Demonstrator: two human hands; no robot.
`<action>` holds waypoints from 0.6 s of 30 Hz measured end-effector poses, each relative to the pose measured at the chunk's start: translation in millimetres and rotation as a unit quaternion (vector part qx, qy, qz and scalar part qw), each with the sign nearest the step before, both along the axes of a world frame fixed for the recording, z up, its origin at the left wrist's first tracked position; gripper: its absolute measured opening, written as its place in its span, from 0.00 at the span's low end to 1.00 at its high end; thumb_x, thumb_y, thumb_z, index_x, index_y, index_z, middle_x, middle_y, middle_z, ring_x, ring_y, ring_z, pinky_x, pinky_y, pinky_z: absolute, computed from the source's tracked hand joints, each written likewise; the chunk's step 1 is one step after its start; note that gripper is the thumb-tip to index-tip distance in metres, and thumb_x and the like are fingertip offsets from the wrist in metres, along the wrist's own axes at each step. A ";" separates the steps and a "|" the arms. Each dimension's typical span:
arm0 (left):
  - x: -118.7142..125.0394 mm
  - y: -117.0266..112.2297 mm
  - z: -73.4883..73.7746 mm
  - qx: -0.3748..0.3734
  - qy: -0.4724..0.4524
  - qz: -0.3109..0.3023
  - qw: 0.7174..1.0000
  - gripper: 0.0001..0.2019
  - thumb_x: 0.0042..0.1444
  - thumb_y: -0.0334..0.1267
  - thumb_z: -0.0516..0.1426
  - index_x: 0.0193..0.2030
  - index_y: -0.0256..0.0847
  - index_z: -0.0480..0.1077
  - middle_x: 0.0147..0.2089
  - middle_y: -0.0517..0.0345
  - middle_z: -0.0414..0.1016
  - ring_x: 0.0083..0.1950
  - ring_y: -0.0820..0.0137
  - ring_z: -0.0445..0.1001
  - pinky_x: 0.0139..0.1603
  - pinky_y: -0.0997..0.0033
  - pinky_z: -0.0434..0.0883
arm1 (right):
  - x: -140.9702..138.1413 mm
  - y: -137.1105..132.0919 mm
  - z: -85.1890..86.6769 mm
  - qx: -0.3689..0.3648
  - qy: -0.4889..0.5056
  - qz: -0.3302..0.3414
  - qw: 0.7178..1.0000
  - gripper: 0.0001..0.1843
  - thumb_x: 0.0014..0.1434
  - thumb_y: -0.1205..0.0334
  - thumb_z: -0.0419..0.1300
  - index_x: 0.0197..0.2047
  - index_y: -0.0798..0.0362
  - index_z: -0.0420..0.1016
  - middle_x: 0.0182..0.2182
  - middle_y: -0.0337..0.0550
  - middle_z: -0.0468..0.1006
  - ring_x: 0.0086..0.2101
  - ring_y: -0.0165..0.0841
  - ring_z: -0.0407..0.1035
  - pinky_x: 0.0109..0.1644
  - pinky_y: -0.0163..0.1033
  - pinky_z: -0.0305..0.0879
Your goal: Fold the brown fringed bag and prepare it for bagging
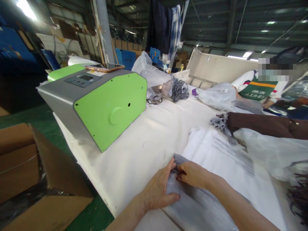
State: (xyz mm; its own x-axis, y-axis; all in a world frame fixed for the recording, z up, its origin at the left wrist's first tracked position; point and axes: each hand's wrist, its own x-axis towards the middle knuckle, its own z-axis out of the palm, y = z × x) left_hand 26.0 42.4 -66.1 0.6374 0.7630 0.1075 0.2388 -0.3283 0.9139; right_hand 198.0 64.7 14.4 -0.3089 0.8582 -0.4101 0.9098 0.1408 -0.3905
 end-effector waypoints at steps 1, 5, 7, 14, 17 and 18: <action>-0.1 0.2 -1.1 0.005 0.009 -0.001 1.000 0.52 0.41 0.33 0.62 0.68 0.38 0.34 0.69 0.45 0.47 0.68 0.59 0.50 0.67 0.55 0.50 | -1.2 4.6 -1.3 -0.013 -0.024 -0.016 0.999 0.06 0.46 0.68 0.58 0.20 0.51 0.71 0.18 0.36 0.71 0.22 0.29 0.65 0.26 0.34 0.55; -0.3 1.0 -2.5 0.024 0.024 -0.001 0.999 0.50 0.42 0.35 0.62 0.68 0.39 0.36 0.70 0.47 0.44 0.69 0.57 0.47 0.68 0.51 0.49 | 2.4 15.6 1.4 -0.007 -0.116 -0.081 0.990 0.11 0.39 0.58 0.66 0.17 0.52 0.69 0.17 0.41 0.73 0.23 0.36 0.70 0.25 0.36 0.60; -0.2 1.2 -2.1 0.027 0.025 0.000 0.999 0.50 0.41 0.35 0.61 0.68 0.38 0.37 0.70 0.46 0.45 0.68 0.57 0.48 0.68 0.51 0.48 | 5.4 9.4 6.0 0.052 -0.154 -0.111 0.980 0.14 0.38 0.53 0.68 0.24 0.54 0.73 0.24 0.49 0.77 0.30 0.43 0.72 0.30 0.41 0.64; -1.3 4.3 -13.0 0.012 -0.034 -0.001 0.999 0.44 0.42 0.30 0.52 0.68 0.39 0.38 0.69 0.47 0.47 0.68 0.62 0.50 0.68 0.52 0.49 | -23.9 -79.1 -30.2 0.319 -0.083 0.009 0.944 0.16 0.61 0.63 0.50 0.51 0.53 0.70 0.50 0.45 0.74 0.52 0.37 0.65 0.58 0.47 0.58; 0.3 10.9 -19.6 -0.032 -0.072 0.012 0.997 0.39 0.46 0.26 0.46 0.67 0.39 0.39 0.67 0.49 0.52 0.66 0.67 0.54 0.68 0.53 0.50 | -31.3 -110.7 -54.1 0.491 -0.099 0.066 0.863 0.21 0.60 0.57 0.52 0.53 0.57 0.68 0.52 0.46 0.72 0.53 0.40 0.64 0.56 0.49 0.61; 1.3 13.3 -20.4 -0.037 -0.075 0.021 0.996 0.36 0.48 0.27 0.44 0.67 0.39 0.41 0.67 0.48 0.54 0.66 0.68 0.56 0.68 0.53 0.50 | -28.8 -119.2 -57.6 0.516 -0.115 0.067 0.846 0.22 0.59 0.56 0.53 0.53 0.57 0.68 0.53 0.46 0.71 0.54 0.40 0.64 0.55 0.50 0.62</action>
State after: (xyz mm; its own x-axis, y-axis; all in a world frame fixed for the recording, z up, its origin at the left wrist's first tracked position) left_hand 27.2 55.6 -86.5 0.5851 0.7985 0.1417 0.1105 -0.2515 0.9615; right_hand 169.2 -54.4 -43.2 -0.4461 0.7597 0.4732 0.8936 0.4077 0.1880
